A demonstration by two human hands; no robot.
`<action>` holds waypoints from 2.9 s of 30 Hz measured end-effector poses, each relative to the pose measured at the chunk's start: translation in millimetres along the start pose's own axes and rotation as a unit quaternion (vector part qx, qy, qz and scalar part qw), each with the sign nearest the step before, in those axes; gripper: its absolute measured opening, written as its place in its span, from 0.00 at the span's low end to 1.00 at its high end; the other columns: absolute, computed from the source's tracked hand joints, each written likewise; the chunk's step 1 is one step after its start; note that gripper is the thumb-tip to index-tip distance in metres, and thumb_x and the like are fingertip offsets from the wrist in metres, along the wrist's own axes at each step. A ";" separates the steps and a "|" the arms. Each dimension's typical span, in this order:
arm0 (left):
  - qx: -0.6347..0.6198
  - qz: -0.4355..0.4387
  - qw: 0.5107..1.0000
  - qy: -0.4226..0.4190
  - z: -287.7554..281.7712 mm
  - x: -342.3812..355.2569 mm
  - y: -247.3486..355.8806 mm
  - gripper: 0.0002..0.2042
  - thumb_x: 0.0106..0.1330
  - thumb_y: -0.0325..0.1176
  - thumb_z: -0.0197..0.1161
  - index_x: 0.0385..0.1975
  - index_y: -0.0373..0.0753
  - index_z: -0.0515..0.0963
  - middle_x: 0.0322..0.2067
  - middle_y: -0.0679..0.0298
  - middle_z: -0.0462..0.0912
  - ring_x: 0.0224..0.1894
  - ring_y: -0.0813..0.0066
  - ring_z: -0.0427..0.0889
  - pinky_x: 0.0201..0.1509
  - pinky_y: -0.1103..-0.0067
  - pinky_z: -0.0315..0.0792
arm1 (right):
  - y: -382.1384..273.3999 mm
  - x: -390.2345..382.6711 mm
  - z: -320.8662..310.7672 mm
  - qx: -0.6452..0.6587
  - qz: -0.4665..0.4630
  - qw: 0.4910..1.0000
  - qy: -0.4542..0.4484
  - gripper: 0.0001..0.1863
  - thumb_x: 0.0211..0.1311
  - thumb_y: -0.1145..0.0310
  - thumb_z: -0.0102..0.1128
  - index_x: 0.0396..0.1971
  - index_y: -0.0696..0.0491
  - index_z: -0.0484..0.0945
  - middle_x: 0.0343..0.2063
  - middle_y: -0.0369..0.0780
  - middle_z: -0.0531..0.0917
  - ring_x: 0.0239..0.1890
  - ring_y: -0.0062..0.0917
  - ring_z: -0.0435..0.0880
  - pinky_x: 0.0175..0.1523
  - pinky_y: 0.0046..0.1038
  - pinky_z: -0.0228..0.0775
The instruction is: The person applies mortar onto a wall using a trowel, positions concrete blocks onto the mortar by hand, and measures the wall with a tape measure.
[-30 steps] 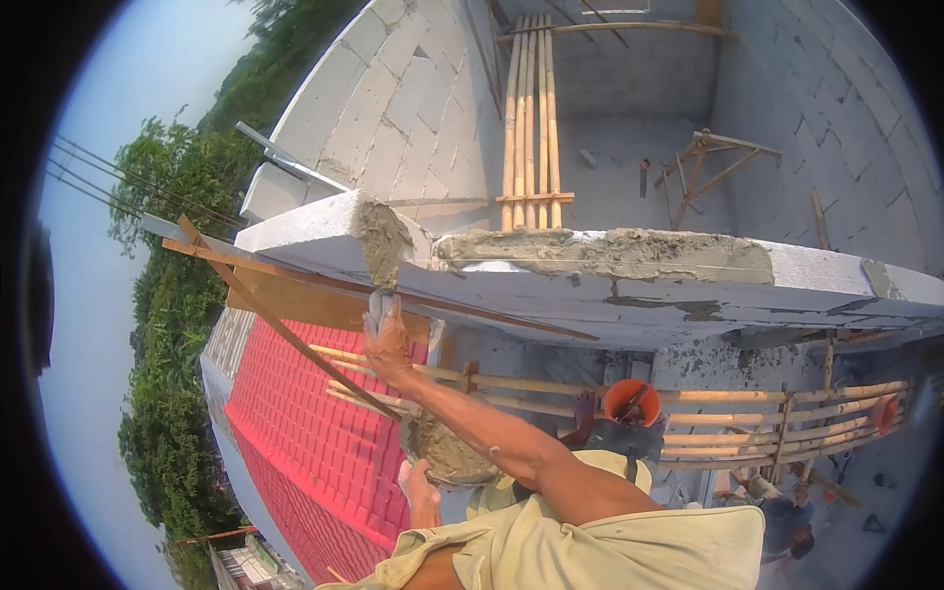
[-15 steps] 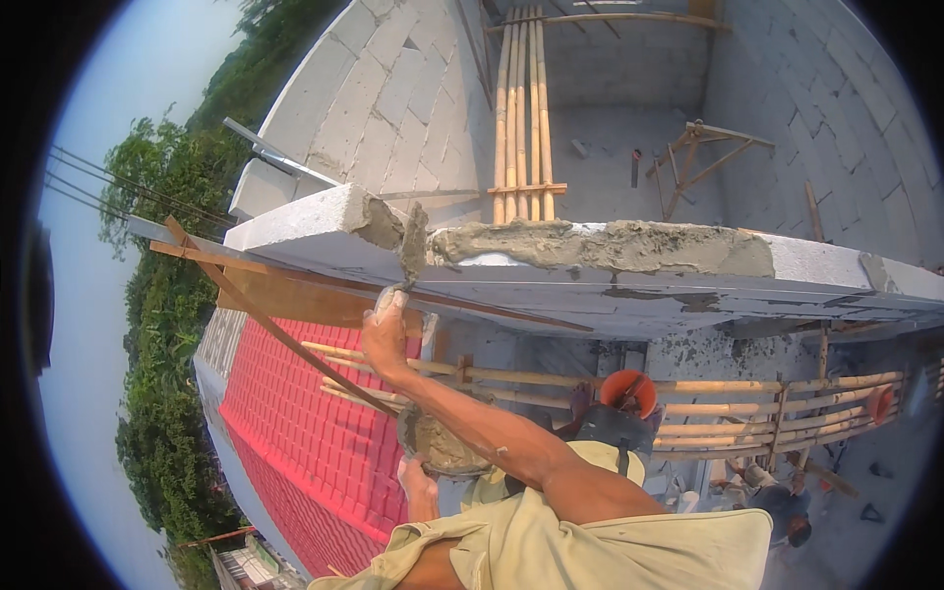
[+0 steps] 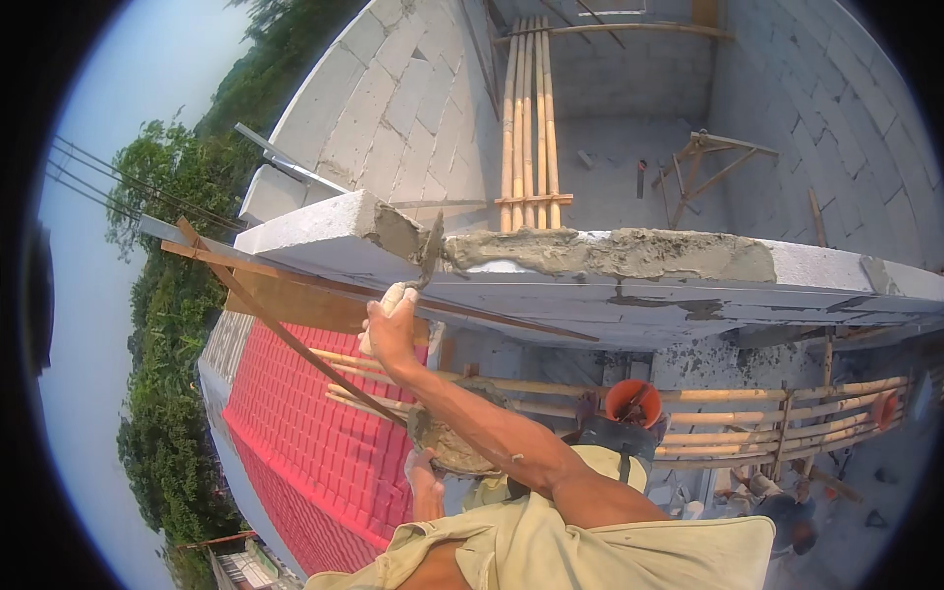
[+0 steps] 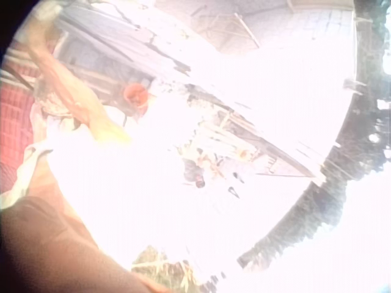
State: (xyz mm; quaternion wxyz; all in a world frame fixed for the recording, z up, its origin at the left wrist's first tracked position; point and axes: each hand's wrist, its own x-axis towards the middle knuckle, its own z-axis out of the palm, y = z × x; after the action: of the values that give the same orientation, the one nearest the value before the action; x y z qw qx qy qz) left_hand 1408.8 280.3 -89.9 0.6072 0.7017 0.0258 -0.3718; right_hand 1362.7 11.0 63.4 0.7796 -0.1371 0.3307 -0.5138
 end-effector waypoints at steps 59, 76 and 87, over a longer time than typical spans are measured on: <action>0.357 0.121 0.734 -0.564 249.3 -90.9 -80.1 0.08 0.53 0.19 0.61 0.26 0.39 0.70 0.25 0.74 0.70 0.27 0.86 0.64 0.31 0.82 0.61 | -100.0 -175.7 -361.8 -0.542 0.223 0.803 0.108 0.15 0.59 0.65 0.56 0.29 0.63 0.86 0.29 0.52 0.88 0.30 0.44 0.90 0.35 0.44 0.81; 0.308 -0.009 0.878 -0.365 210.9 0.7 -68.9 0.12 0.50 0.18 0.66 0.36 0.33 0.79 0.31 0.66 0.81 0.28 0.79 0.78 0.33 0.78 0.73 | -187.3 -212.6 -314.5 -0.432 -0.089 0.891 0.108 0.17 0.64 0.65 0.56 0.47 0.61 0.77 0.30 0.41 0.80 0.28 0.31 0.83 0.35 0.33 0.77; 0.265 0.013 0.913 -0.309 188.4 24.8 -48.5 0.10 0.50 0.19 0.67 0.27 0.39 0.73 0.25 0.70 0.74 0.24 0.81 0.72 0.28 0.79 0.68 | -114.1 -110.5 -329.3 -0.748 -0.272 0.547 0.258 0.22 0.59 0.73 0.63 0.55 0.59 0.77 0.40 0.45 0.78 0.38 0.42 0.85 0.41 0.42 0.80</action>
State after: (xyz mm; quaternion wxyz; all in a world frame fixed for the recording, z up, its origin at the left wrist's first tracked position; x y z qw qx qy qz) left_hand 1310.6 118.5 -141.4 0.3811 0.6872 -0.2716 -0.5556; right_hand 1037.4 101.5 -76.8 0.0988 -0.6157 0.7293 -0.2815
